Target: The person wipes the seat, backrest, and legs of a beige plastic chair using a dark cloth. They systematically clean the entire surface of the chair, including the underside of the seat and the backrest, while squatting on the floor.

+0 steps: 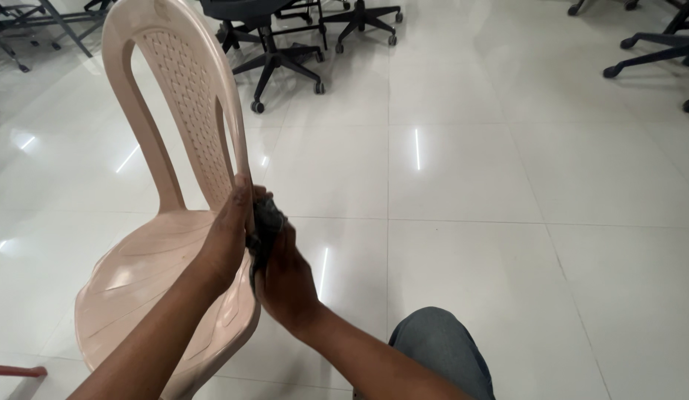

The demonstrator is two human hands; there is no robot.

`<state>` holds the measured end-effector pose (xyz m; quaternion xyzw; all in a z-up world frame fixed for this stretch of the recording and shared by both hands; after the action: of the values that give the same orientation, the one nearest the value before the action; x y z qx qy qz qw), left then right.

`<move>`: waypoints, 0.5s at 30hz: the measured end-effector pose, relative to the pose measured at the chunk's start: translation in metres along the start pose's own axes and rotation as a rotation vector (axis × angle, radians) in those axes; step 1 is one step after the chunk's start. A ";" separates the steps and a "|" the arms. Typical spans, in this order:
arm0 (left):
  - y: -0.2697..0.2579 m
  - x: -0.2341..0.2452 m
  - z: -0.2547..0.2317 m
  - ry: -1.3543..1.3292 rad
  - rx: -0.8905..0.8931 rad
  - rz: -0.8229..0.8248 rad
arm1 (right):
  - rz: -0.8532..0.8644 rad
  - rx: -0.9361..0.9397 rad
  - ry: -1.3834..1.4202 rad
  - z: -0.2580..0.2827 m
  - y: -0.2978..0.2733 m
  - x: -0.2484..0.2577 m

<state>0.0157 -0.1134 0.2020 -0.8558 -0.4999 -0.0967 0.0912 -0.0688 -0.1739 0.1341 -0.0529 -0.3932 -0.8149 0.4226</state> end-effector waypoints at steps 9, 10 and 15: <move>0.003 -0.010 -0.045 0.030 -0.402 -0.098 | 0.178 -0.241 0.147 0.002 -0.020 -0.008; 0.001 -0.012 -0.044 0.039 -0.391 -0.103 | 0.138 -0.245 0.189 0.006 -0.020 -0.003; -0.029 -0.015 -0.054 0.196 -0.446 -0.116 | -0.022 -0.197 0.183 0.034 0.002 0.030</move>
<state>-0.0214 -0.1259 0.2520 -0.8111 -0.5032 -0.2924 -0.0577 -0.0948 -0.1706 0.1704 -0.0150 -0.2717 -0.8556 0.4403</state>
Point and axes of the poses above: each hand's wrist, its own y-axis towards the middle knuckle, its own x-axis out of the back of the hand, z = x × y, the point moved 5 cm from there along y, towards the middle knuckle, and after that the axes turned 7 degrees about -y, right-handed, at the moved point
